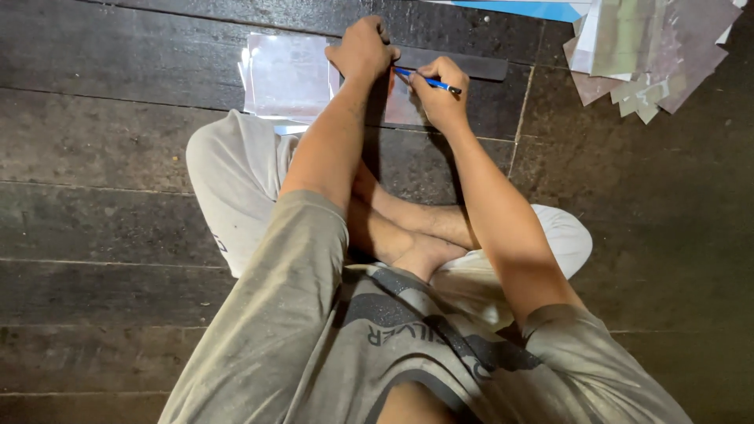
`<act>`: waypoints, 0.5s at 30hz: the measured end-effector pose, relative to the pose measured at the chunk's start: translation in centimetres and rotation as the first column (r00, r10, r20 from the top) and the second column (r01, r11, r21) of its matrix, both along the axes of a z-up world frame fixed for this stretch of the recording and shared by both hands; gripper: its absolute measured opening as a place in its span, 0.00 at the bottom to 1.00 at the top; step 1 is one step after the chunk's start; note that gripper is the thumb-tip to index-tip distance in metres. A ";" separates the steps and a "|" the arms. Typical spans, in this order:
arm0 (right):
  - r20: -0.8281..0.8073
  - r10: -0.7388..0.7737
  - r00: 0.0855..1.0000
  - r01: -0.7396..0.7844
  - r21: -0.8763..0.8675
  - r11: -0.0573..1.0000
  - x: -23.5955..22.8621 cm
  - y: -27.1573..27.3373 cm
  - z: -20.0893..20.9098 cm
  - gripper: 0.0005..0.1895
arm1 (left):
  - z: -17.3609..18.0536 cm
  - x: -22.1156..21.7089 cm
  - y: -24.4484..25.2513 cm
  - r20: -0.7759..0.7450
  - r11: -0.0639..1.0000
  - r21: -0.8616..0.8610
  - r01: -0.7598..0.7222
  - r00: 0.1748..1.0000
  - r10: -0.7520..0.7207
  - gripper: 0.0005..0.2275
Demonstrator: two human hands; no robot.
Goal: Marking lines on small square pieces of paper using a ruler and a pen while sitting on the floor.
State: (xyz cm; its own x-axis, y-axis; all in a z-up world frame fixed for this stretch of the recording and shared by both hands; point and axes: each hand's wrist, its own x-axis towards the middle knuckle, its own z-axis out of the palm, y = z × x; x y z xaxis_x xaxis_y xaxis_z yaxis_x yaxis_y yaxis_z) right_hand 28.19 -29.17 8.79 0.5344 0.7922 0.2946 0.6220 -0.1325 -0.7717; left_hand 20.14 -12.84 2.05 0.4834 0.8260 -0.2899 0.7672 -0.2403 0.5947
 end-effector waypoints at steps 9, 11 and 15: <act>0.141 -0.018 0.990 0.010 0.064 0.998 0.0 -0.4 -1.5 0.11 | -1.0 -0.1 0.0 0.014 1.000 -0.012 -0.008 1.000 0.008 0.12; 0.161 -0.030 0.986 0.024 0.043 0.999 1.3 -2.2 -1.5 0.10 | -1.1 -0.4 0.0 0.017 1.000 0.003 0.001 1.000 -0.001 0.13; 0.253 -0.091 0.963 0.107 -0.050 0.993 5.2 -6.4 -0.7 0.10 | -0.4 -0.1 -0.2 0.020 0.999 0.009 0.032 0.999 -0.032 0.10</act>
State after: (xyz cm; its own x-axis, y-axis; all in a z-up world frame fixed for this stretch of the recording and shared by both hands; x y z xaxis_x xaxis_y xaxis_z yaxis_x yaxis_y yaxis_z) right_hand 33.42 -35.61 8.07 0.5273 0.7599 0.3800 0.7749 -0.2467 -0.5819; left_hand 20.00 -13.07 1.69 0.5155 0.8123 -0.2729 0.7471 -0.2700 0.6074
